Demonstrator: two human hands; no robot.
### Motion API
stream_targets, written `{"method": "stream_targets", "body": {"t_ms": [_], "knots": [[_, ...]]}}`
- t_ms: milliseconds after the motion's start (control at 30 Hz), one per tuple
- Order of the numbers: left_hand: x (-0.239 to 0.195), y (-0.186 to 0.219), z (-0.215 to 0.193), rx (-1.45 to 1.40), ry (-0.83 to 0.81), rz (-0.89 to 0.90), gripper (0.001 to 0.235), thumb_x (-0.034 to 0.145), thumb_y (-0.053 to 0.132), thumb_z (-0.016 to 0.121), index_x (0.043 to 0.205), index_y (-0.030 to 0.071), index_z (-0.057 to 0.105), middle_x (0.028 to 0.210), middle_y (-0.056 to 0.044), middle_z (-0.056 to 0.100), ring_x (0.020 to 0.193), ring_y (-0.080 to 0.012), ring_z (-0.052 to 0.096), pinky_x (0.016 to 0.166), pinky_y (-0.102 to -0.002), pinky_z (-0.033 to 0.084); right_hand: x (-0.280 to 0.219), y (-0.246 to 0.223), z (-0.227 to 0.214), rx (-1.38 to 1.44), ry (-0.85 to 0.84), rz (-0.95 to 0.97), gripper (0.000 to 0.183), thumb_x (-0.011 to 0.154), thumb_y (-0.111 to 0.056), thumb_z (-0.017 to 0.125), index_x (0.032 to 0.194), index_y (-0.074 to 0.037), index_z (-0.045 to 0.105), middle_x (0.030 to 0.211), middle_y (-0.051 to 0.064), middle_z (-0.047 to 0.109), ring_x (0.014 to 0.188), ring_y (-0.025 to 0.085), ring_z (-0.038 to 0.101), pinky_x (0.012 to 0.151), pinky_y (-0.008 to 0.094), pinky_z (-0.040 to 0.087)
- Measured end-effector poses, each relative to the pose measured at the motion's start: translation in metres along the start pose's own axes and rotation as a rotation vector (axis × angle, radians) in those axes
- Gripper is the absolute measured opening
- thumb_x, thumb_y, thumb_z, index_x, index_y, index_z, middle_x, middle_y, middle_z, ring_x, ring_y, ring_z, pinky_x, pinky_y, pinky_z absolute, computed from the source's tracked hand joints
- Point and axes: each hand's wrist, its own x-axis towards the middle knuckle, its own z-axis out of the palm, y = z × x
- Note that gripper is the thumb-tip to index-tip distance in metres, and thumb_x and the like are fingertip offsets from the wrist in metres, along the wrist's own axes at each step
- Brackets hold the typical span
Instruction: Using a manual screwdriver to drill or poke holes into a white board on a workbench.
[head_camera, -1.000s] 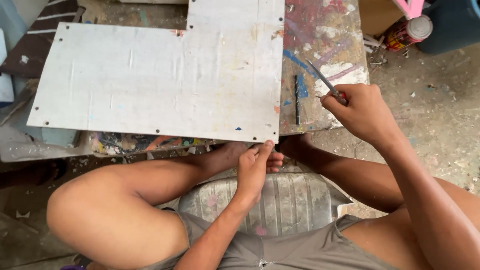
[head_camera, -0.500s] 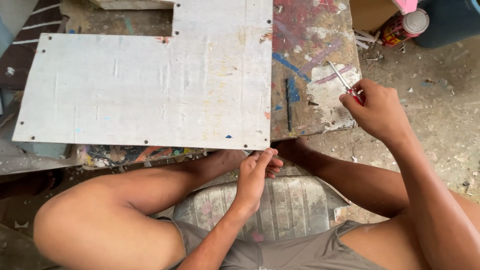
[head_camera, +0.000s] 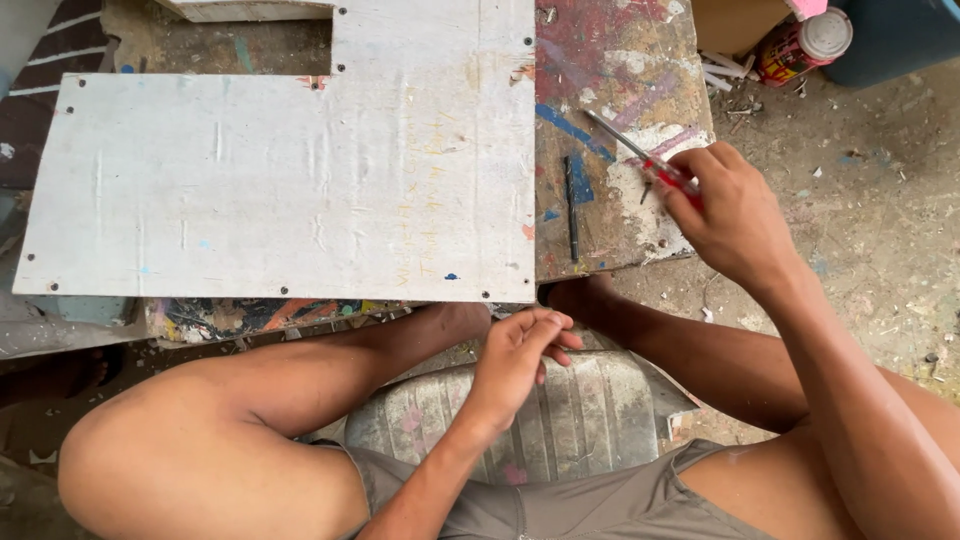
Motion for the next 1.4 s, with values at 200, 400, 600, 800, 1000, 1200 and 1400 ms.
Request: {"method": "stream_targets", "body": {"t_ms": [200, 400, 600, 800, 1000, 1200, 1400], "knots": [[-0.032, 0.048, 0.009, 0.866, 0.472, 1.218, 0.018, 0.101, 0.013, 0.062, 0.113, 0.001, 0.068, 0.114, -0.014, 0.073, 0.105, -0.0316, 0.064, 0.094, -0.044, 0.052, -0.027, -0.02, -0.036, 0.083, 0.045, -0.279, 0.03, 0.103, -0.01, 0.046, 0.098, 0.004, 0.072, 0.089, 0.016, 0.071, 0.068, 0.027, 0.061, 0.061, 0.041, 0.046], [-0.02, 0.039, 0.012, 1.256, 0.42, 1.271, 0.037, 0.111, 0.03, 0.048, 0.091, 0.004, 0.064, 0.071, -0.005, 0.052, 0.066, -0.0225, 0.045, 0.058, -0.036, 0.034, -0.071, -0.057, -0.036, 0.046, -0.304, -0.392, 0.032, 0.101, -0.032, 0.049, 0.077, -0.012, 0.051, 0.066, 0.008, 0.06, 0.059, 0.032, 0.055, 0.062, 0.046, 0.039], [-0.034, 0.051, -0.021, 0.892, 0.244, 0.942, 0.024, 0.09, -0.017, 0.056, 0.094, 0.004, 0.066, 0.074, -0.006, 0.067, 0.064, -0.0165, 0.064, 0.057, -0.022, 0.058, -0.063, 0.037, -0.072, -0.17, -0.038, -0.174, 0.023, 0.092, -0.028, 0.053, 0.081, -0.023, 0.071, 0.065, -0.001, 0.067, 0.061, 0.021, 0.06, 0.066, 0.035, 0.043], [-0.026, 0.051, -0.003, -0.16, -0.079, 0.804, 0.013, 0.114, 0.025, 0.034, 0.117, 0.013, 0.04, 0.136, -0.029, 0.063, 0.112, -0.0302, 0.072, 0.095, -0.031, 0.049, -0.08, -0.094, -0.056, 0.16, -0.387, -0.062, 0.03, 0.096, -0.04, 0.049, 0.103, -0.022, 0.072, 0.089, 0.003, 0.08, 0.076, 0.022, 0.07, 0.072, 0.038, 0.049], [-0.028, 0.034, 0.003, -0.533, -0.011, 0.812, 0.006, 0.112, 0.013, 0.039, 0.112, 0.007, 0.04, 0.131, -0.036, 0.06, 0.121, -0.0465, 0.065, 0.103, -0.049, 0.058, -0.087, -0.068, -0.004, 0.217, -0.298, -0.474, 0.032, 0.104, -0.038, 0.04, 0.113, -0.014, 0.059, 0.089, 0.007, 0.07, 0.07, 0.033, 0.066, 0.061, 0.045, 0.045], [-0.029, 0.034, 0.0, -0.637, 0.043, 0.82, 0.012, 0.11, 0.014, 0.041, 0.12, 0.011, 0.035, 0.131, -0.027, 0.063, 0.125, -0.0386, 0.064, 0.11, -0.051, 0.052, -0.085, -0.071, -0.003, 0.325, -0.235, -0.36, 0.033, 0.102, -0.036, 0.047, 0.119, -0.014, 0.065, 0.079, 0.014, 0.067, 0.065, 0.043, 0.073, 0.057, 0.049, 0.059], [-0.043, 0.04, 0.01, -0.348, 0.007, 0.883, 0.011, 0.111, 0.018, 0.048, 0.116, 0.008, 0.048, 0.125, -0.028, 0.066, 0.119, -0.0407, 0.067, 0.113, -0.051, 0.052, -0.091, -0.083, 0.006, 0.386, -0.305, -0.344, 0.038, 0.105, -0.04, 0.038, 0.119, -0.011, 0.058, 0.098, 0.007, 0.066, 0.069, 0.027, 0.062, 0.063, 0.04, 0.045]]}}
